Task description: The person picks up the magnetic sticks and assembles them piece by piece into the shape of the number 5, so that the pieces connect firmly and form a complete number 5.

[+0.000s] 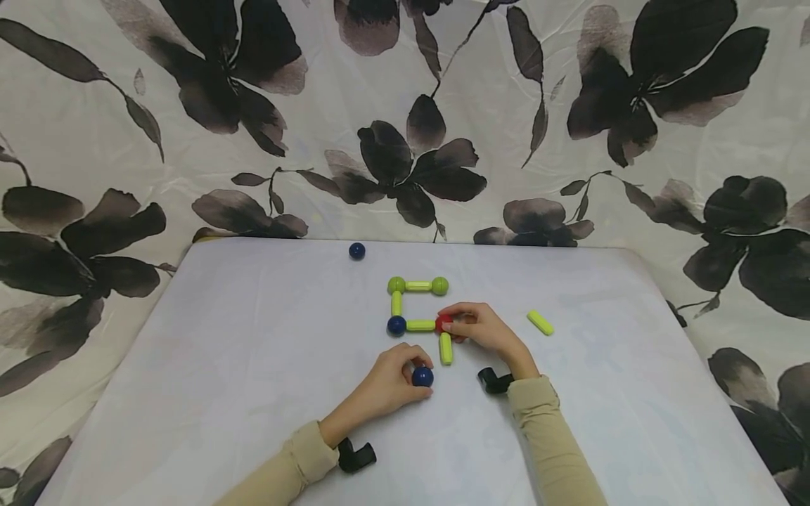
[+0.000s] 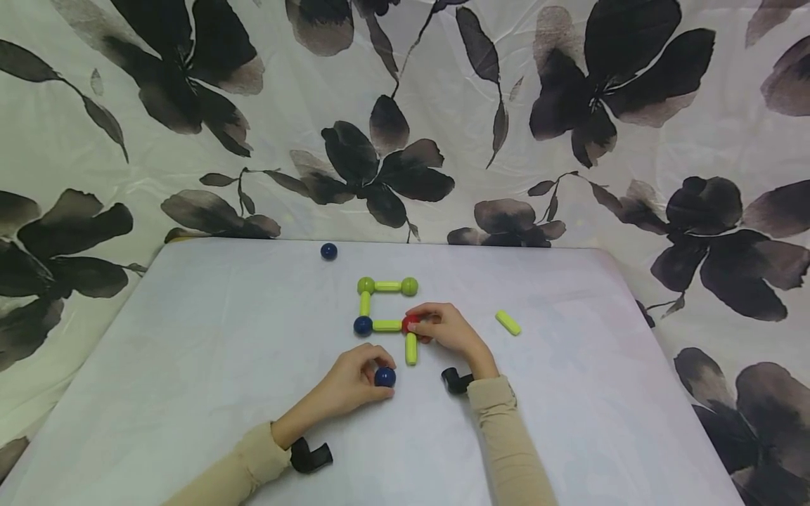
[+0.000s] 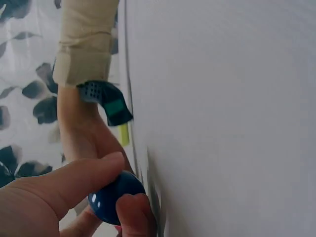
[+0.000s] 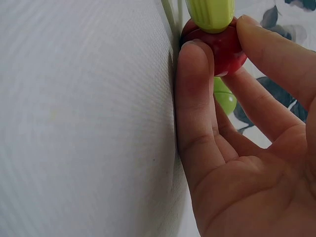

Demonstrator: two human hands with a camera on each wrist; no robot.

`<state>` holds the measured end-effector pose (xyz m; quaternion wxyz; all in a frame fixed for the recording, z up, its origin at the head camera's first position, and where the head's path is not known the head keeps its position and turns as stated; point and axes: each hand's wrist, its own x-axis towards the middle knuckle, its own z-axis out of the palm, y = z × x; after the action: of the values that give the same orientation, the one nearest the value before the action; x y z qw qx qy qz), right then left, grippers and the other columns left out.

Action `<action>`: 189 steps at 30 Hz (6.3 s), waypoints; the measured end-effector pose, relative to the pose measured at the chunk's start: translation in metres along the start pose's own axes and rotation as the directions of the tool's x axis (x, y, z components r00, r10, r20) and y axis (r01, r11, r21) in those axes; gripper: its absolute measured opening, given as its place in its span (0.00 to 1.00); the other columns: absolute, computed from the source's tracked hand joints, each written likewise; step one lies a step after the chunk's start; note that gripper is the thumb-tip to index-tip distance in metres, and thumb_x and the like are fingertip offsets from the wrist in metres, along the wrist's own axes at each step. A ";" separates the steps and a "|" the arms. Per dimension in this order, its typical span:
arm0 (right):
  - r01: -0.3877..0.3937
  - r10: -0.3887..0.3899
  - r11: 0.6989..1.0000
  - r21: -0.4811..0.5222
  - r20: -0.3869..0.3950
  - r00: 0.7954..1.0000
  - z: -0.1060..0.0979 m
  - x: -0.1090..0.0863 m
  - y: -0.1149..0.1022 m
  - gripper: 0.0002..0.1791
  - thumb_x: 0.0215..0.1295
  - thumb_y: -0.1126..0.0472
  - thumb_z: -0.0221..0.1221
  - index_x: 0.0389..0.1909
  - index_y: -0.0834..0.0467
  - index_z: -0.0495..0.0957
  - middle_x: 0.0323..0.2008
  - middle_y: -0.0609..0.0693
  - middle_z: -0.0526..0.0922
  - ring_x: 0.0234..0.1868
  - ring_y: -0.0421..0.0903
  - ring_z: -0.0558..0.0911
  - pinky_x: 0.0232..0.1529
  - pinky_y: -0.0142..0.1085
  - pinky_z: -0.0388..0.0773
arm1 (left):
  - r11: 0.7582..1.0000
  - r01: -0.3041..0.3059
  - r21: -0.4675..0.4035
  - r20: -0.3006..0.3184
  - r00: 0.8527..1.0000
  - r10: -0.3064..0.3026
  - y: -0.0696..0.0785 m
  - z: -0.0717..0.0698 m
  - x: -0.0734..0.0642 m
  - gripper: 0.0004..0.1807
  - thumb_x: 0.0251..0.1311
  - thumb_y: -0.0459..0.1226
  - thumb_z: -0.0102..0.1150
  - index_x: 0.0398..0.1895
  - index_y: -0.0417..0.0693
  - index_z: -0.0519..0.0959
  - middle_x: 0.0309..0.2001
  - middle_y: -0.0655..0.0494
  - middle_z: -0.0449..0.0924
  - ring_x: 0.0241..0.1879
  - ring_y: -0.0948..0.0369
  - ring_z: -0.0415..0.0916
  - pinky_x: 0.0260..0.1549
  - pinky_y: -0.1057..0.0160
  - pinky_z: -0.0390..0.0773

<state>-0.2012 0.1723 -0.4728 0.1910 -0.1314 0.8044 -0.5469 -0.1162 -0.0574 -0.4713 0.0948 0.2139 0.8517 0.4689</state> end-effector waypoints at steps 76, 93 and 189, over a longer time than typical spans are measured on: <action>0.036 -0.037 0.998 0.046 0.033 0.999 0.000 0.000 0.001 0.19 0.69 0.66 0.60 0.58 0.68 0.77 0.44 0.63 0.85 0.33 0.50 0.82 0.36 0.37 0.79 | 0.957 -0.279 0.080 -0.084 0.955 0.285 -0.015 0.041 0.024 0.17 0.53 0.37 0.74 0.47 0.51 0.87 0.30 0.60 0.70 0.22 0.69 0.64 0.21 0.74 0.65; 0.040 -0.040 0.999 0.002 0.053 0.998 -0.006 0.000 -0.002 0.20 0.70 0.64 0.60 0.60 0.68 0.75 0.48 0.63 0.82 0.36 0.56 0.82 0.38 0.40 0.80 | 0.961 -0.276 -0.017 -0.106 0.956 0.273 -0.016 0.040 0.025 0.18 0.49 0.35 0.77 0.46 0.49 0.86 0.32 0.59 0.74 0.24 0.64 0.69 0.24 0.72 0.69; 0.414 -0.457 0.654 -0.633 0.105 0.883 0.057 -0.059 -0.044 0.11 0.55 0.66 0.72 0.40 0.56 0.86 0.37 0.45 0.82 0.43 0.45 0.75 0.40 0.37 0.71 | 0.997 -0.069 0.021 -0.271 0.960 0.072 -0.070 -0.041 0.034 0.18 0.56 0.41 0.73 0.51 0.54 0.84 0.38 0.57 0.74 0.34 0.60 0.69 0.33 0.63 0.69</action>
<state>-0.1223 0.1338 -0.4410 -0.0277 -0.3599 0.8915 -0.2738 -0.1805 -0.1054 -0.5063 -0.0408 0.1784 0.8511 0.4920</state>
